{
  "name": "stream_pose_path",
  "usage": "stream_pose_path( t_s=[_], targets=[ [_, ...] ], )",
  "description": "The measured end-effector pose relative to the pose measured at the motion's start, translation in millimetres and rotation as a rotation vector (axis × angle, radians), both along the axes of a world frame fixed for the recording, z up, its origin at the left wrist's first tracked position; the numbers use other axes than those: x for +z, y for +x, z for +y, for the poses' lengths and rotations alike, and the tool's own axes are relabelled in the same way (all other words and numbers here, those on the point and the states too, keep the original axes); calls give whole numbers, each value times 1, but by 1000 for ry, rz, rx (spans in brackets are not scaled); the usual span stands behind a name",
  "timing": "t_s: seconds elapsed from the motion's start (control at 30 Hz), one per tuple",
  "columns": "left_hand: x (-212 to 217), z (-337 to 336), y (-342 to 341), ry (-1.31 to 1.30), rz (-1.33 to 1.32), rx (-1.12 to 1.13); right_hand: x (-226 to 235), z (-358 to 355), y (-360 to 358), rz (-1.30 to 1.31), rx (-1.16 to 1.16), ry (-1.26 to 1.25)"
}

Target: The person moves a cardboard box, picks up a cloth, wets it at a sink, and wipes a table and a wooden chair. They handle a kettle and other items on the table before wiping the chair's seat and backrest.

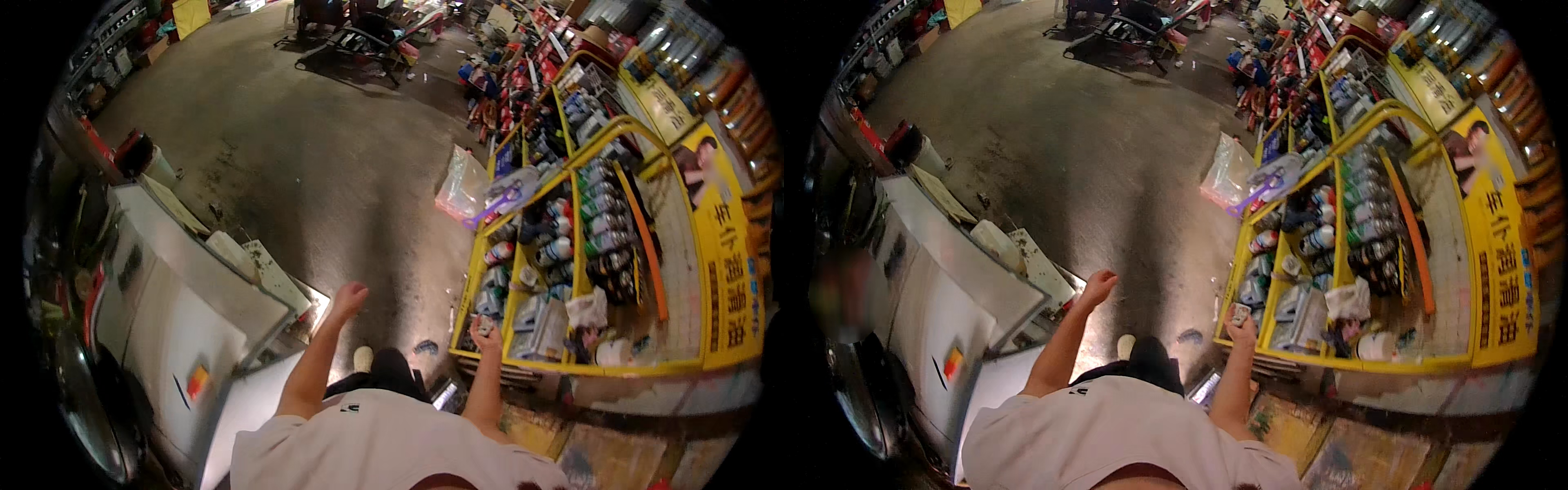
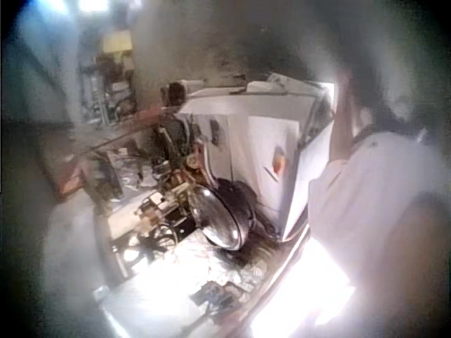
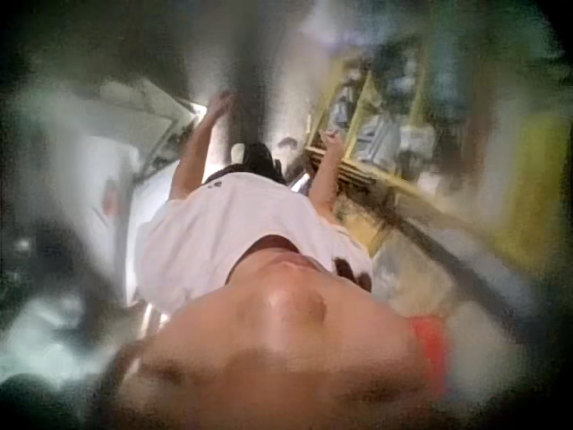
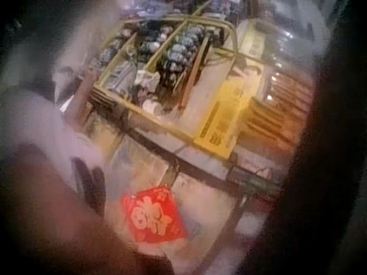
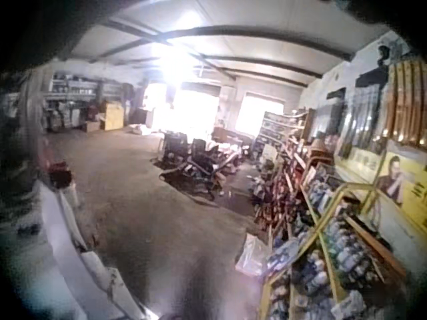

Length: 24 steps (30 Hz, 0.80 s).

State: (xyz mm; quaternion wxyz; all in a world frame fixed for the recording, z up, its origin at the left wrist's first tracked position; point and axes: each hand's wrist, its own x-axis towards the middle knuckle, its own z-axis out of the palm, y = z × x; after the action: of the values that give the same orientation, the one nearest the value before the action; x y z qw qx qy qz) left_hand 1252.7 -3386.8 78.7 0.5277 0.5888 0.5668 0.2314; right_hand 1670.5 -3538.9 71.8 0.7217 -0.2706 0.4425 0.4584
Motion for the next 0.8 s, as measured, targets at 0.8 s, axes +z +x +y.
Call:
stream_pose_path(
  t_s=[0.8],
  targets=[
    [-63,349,-191,-283,364,894,88,1017,-93,-958,1006,238]
  ],
)
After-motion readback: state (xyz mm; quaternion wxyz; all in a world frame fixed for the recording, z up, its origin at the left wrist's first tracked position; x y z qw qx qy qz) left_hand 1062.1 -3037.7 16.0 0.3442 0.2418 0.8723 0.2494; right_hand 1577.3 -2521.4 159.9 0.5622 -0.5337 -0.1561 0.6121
